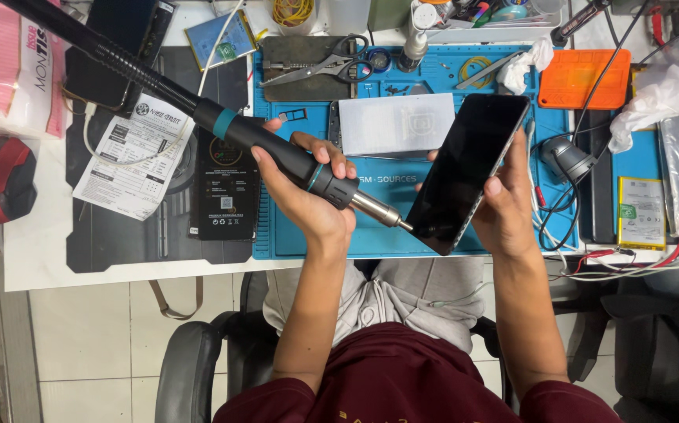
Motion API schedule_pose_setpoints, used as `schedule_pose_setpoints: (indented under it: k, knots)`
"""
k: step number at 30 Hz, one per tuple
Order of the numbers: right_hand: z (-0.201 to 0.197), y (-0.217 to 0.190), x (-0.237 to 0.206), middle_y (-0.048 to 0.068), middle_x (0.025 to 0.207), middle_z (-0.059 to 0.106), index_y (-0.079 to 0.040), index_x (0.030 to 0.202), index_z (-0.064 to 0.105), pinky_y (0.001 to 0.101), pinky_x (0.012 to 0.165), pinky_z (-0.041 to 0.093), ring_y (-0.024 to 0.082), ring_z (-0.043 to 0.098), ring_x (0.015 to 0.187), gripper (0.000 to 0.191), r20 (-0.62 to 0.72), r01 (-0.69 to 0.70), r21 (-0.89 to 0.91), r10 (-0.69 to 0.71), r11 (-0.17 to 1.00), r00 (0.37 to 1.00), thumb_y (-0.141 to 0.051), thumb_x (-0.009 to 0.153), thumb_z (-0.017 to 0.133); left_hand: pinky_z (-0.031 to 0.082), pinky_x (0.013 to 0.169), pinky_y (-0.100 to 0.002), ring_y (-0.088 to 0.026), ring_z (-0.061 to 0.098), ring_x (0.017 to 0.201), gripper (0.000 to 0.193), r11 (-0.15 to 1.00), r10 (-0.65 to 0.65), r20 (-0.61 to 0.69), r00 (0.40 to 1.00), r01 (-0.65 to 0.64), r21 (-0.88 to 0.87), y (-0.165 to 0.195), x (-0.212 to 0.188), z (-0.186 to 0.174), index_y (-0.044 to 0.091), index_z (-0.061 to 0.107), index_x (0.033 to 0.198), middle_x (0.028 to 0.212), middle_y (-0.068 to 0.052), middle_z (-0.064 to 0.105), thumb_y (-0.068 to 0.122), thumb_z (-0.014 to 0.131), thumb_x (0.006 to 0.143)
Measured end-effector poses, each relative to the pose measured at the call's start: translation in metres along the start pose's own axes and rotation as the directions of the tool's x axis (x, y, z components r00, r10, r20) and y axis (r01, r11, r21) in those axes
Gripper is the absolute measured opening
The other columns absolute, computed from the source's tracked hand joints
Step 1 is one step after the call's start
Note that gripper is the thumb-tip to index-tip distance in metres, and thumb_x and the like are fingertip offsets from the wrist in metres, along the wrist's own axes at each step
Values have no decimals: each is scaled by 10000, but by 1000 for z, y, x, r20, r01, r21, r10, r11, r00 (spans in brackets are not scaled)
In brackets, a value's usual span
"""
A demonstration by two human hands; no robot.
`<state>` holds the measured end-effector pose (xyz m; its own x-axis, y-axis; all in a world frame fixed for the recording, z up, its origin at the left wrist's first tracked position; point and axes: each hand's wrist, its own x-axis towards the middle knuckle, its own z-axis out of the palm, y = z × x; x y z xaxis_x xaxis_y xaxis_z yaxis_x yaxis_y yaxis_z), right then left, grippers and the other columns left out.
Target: The person disassembles a smartphone to replace its screen. They heat the phone's edge with a heat gun, pry the screen open by hand, separate the broken display from the frame, and scrape old adhesive from the frame using a plastic card and a screwdriver.
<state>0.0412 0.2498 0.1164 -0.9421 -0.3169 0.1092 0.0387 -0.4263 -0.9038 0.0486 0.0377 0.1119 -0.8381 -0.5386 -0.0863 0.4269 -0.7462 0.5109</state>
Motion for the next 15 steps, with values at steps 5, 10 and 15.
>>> schedule_pose_setpoints:
  k: [5,10,15]
  knots:
    - [2,-3,0,165,1404,505,-162,1640,207,642,983,611,359,619,1289,881,-3,7,46,-7,999,1000,-378,984,755,442,544,-327,-167,497,594,483,1000,0,-18,1000,0,0,0,2,-1,155,422,1341,785,-46,478,564,332,1099]
    - [-3,5,0,172,1386,525,-145,1639,204,646,1006,610,340,626,1255,862,-16,-22,44,22,999,1000,-340,999,748,442,553,-330,-168,498,602,498,1000,0,-12,1000,0,6,0,0,2,146,422,1349,799,-47,482,569,335,1101]
    - [-11,21,5,290,1325,631,-188,1704,116,566,1018,600,322,680,1081,890,-56,-70,-106,65,992,996,-276,1027,687,441,562,-329,-168,496,603,507,1000,-19,17,1000,20,-13,-1,-5,7,148,416,1365,798,-49,481,574,333,1104]
